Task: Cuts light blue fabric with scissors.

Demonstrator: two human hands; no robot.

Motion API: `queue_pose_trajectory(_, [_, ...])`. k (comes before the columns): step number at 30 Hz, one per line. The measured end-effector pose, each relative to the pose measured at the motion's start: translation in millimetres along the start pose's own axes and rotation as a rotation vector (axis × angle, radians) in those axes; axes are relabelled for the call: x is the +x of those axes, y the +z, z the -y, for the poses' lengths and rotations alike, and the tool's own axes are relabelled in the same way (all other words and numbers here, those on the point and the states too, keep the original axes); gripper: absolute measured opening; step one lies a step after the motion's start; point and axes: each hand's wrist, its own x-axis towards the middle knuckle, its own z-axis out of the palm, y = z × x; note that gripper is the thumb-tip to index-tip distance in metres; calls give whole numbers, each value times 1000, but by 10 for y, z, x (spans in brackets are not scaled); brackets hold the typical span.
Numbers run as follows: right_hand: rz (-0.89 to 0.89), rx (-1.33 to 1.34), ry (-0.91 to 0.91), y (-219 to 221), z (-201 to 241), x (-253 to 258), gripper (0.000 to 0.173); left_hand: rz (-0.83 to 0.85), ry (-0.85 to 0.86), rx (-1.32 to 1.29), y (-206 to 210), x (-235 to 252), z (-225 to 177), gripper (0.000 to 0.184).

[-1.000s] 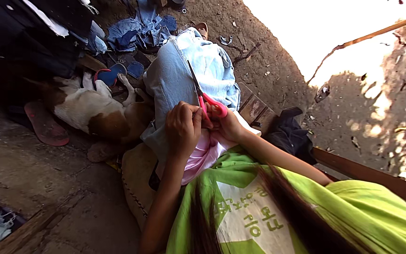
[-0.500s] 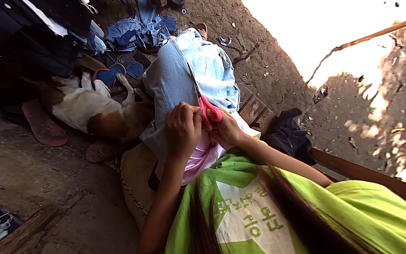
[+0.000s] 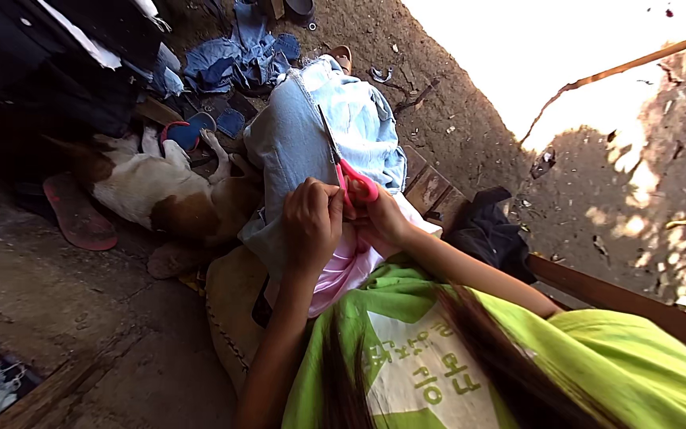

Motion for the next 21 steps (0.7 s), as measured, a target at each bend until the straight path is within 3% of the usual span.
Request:
queue_pose_trajectory(6, [25,3,-72,-15,-36,25,39,1,2,-10,-1,-2,7,20])
queue_pose_trajectory(11, [-31,23,29,38,45,40,40,-10,-1,-12,5,-1,0,21])
queue_pose_trajectory(17, [27,-113,-115,21,25,35,39,-12,-2,-15,-6,-11,0,19])
queue_pose_trajectory(21, [16,-78,-5,-5,73,38,41,-9,-7,-11,-1,-20,-8,21])
